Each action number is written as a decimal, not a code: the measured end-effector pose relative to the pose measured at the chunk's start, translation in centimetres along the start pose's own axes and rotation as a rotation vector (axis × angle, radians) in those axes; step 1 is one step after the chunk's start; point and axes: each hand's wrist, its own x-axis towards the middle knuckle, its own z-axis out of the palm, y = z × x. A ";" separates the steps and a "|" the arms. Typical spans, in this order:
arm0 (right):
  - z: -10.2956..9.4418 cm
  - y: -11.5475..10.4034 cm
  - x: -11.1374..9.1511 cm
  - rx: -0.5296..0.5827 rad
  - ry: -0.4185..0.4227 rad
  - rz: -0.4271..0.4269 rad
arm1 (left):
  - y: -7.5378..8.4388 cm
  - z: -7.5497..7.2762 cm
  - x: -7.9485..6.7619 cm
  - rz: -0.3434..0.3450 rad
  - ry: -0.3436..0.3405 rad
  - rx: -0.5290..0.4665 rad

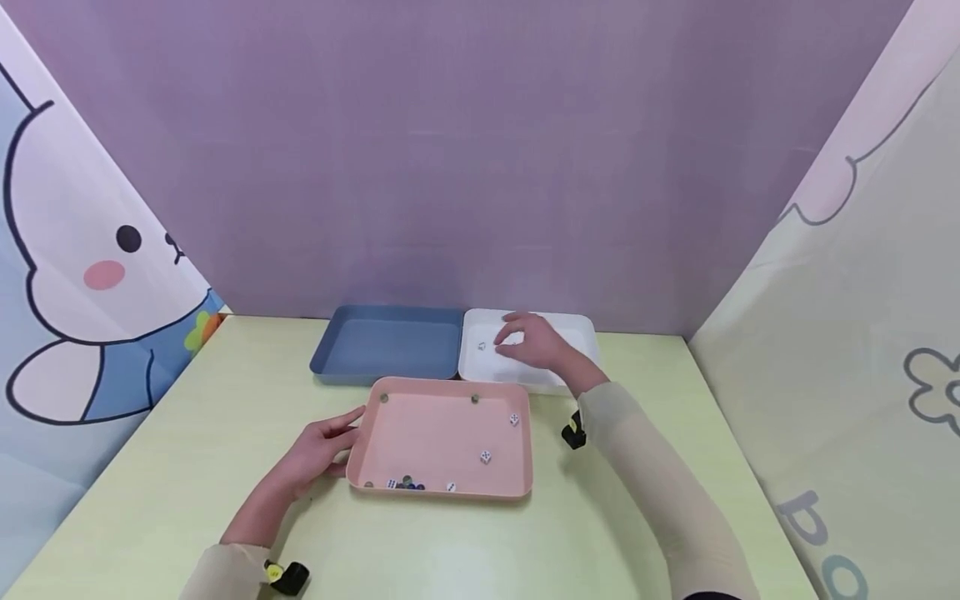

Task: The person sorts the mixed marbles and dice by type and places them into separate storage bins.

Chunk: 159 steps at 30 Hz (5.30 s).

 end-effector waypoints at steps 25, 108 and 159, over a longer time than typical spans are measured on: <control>10.3 -14.1 -2.3 -0.606 -0.505 -1.010 | -0.1 0.2 -0.1 -0.003 0.009 -0.031; 8.3 -10.6 -2.4 0.383 -0.110 -0.005 | -0.2 -0.3 -0.2 -0.001 -0.048 -0.048; 3.3 1.5 -2.1 0.410 0.436 0.354 | -0.4 -0.6 -0.5 -0.011 -0.039 -0.039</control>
